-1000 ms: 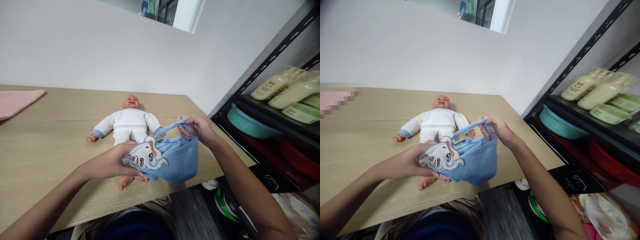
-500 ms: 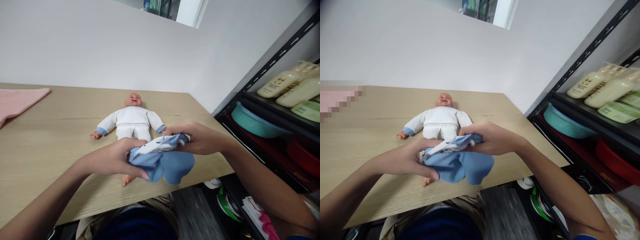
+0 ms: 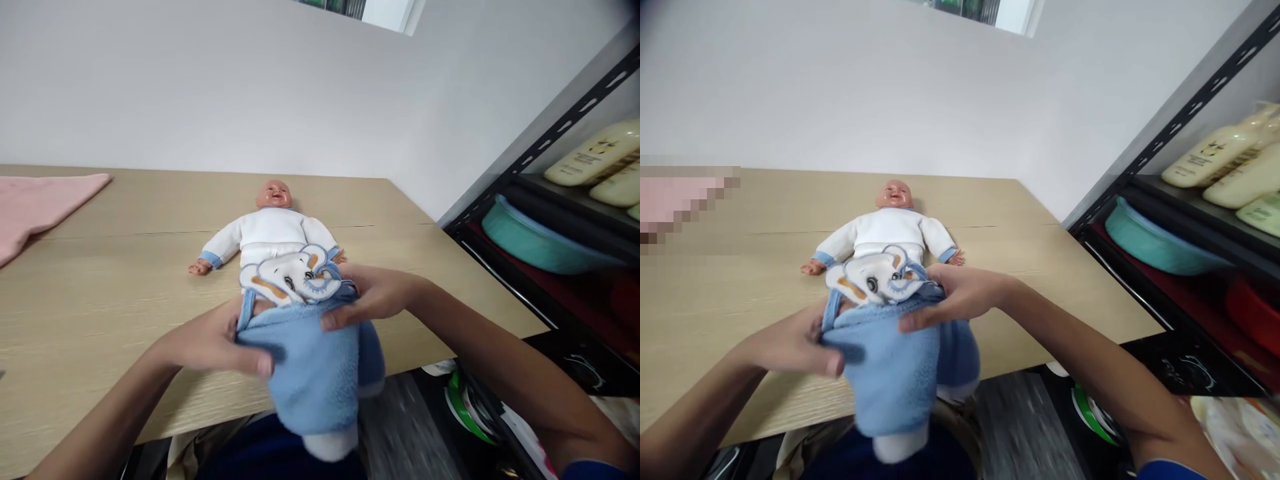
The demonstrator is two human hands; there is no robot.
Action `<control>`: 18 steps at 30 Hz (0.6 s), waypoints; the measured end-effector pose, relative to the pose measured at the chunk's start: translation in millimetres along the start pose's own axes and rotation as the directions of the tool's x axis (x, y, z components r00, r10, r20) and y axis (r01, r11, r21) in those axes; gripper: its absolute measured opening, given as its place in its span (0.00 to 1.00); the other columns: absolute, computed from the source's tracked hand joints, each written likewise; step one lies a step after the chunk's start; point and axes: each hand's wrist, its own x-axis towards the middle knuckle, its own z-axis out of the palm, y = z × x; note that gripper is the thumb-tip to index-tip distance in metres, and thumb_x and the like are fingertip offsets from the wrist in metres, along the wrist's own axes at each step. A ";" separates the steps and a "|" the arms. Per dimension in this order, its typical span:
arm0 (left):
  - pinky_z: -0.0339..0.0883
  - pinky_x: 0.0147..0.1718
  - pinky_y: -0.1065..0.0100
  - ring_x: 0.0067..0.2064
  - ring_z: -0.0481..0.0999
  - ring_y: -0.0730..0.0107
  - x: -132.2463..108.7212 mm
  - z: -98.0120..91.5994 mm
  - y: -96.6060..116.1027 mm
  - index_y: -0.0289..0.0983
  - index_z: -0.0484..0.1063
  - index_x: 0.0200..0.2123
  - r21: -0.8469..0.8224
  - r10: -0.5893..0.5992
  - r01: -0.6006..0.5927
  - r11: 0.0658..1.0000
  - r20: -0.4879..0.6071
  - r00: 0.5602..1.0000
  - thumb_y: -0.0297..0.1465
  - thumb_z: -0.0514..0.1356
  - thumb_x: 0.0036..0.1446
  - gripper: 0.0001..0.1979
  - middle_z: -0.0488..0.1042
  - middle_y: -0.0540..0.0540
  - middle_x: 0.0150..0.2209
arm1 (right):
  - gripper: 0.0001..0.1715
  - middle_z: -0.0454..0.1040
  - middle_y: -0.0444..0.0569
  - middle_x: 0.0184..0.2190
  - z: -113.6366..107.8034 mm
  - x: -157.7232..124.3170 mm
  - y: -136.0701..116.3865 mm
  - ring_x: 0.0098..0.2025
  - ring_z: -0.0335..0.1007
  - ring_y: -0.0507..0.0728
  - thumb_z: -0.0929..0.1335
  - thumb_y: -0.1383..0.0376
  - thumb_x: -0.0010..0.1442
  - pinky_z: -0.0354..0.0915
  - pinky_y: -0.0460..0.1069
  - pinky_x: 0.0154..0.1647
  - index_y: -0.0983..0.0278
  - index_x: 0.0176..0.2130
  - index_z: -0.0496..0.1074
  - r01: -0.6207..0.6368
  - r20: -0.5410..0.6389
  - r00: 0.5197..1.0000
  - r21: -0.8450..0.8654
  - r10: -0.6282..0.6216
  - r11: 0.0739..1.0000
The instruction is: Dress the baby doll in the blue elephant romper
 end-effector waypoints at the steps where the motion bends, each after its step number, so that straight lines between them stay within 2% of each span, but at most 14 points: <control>1: 0.78 0.62 0.50 0.62 0.80 0.40 -3.1 2.0 -4.1 0.40 0.79 0.62 -0.030 0.036 -0.035 0.999 0.013 0.999 0.53 0.83 0.47 0.43 0.82 0.38 0.59 | 0.29 0.84 0.47 0.44 3.8 5.8 3.7 0.52 0.79 0.61 0.80 0.42 0.64 0.74 0.54 0.62 0.63 0.47 0.84 0.035 -0.039 0.999 0.033 -0.034 0.999; 2: 0.74 0.67 0.47 0.66 0.78 0.37 -6.3 4.9 -7.0 0.41 0.79 0.63 -0.055 0.067 -0.066 0.996 0.008 0.998 0.50 0.85 0.44 0.46 0.81 0.38 0.62 | 0.28 0.84 0.47 0.47 8.6 11.6 7.5 0.55 0.78 0.61 0.78 0.42 0.66 0.71 0.55 0.66 0.63 0.49 0.83 0.058 -0.074 0.996 0.078 -0.052 0.995; 4: 0.70 0.71 0.44 0.67 0.78 0.37 -12.5 12.2 -9.8 0.43 0.83 0.59 -0.096 0.085 -0.090 0.991 -0.056 0.995 0.46 0.85 0.46 0.38 0.84 0.40 0.59 | 0.30 0.84 0.47 0.52 19.3 22.3 14.9 0.60 0.75 0.62 0.76 0.41 0.69 0.67 0.56 0.71 0.61 0.55 0.83 0.046 -0.124 0.992 0.170 -0.025 0.984; 7: 0.78 0.66 0.45 0.59 0.85 0.42 -22.1 23.5 -13.6 0.46 0.87 0.48 -0.210 -0.018 -0.028 0.977 -0.216 0.976 0.46 0.81 0.54 0.21 0.88 0.42 0.50 | 0.33 0.83 0.49 0.59 30.9 32.5 23.0 0.63 0.75 0.64 0.76 0.39 0.68 0.70 0.58 0.69 0.57 0.59 0.82 -0.094 -0.102 0.987 0.259 0.124 0.961; 9: 0.81 0.62 0.47 0.56 0.87 0.42 -28.7 30.0 -20.9 0.46 0.88 0.45 -0.350 -0.115 0.002 0.937 -0.303 0.946 0.49 0.81 0.53 0.21 0.89 0.43 0.50 | 0.32 0.83 0.49 0.60 32.0 35.3 25.6 0.63 0.77 0.64 0.76 0.39 0.68 0.72 0.58 0.67 0.56 0.60 0.83 -0.188 -0.041 0.977 0.282 0.208 0.941; 12: 0.82 0.62 0.47 0.60 0.86 0.39 -35.8 39.3 -37.9 0.46 0.88 0.44 -0.638 -0.285 -0.007 0.770 -0.355 0.890 0.59 0.78 0.50 0.28 0.89 0.42 0.53 | 0.34 0.84 0.50 0.58 26.6 37.1 28.5 0.61 0.80 0.64 0.80 0.41 0.64 0.74 0.57 0.66 0.58 0.59 0.83 -0.260 0.115 0.965 0.323 0.235 0.910; 14: 0.81 0.62 0.46 0.61 0.85 0.38 -36.9 44.9 -48.0 0.45 0.88 0.47 -0.764 -0.377 -0.013 0.645 -0.334 0.864 0.62 0.75 0.54 0.30 0.89 0.41 0.52 | 0.37 0.85 0.49 0.57 23.8 39.2 32.4 0.60 0.81 0.64 0.84 0.45 0.59 0.75 0.56 0.65 0.59 0.60 0.82 -0.239 0.148 0.970 0.415 0.194 0.878; 16: 0.81 0.62 0.47 0.61 0.85 0.39 -36.2 48.6 -54.2 0.44 0.86 0.53 -0.798 -0.429 0.023 0.602 -0.299 0.852 0.60 0.73 0.59 0.31 0.89 0.40 0.52 | 0.38 0.86 0.49 0.57 25.3 42.8 38.7 0.58 0.82 0.62 0.85 0.46 0.57 0.75 0.54 0.64 0.59 0.59 0.82 -0.141 0.027 0.988 0.542 0.150 0.829; 18: 0.80 0.61 0.50 0.60 0.85 0.42 -35.5 49.8 -56.2 0.43 0.84 0.58 -0.776 -0.446 0.080 0.626 -0.272 0.852 0.57 0.73 0.62 0.30 0.88 0.39 0.53 | 0.35 0.87 0.50 0.53 31.0 46.9 45.0 0.53 0.83 0.60 0.82 0.42 0.60 0.76 0.53 0.61 0.61 0.56 0.84 -0.047 -0.130 0.978 0.621 0.162 0.782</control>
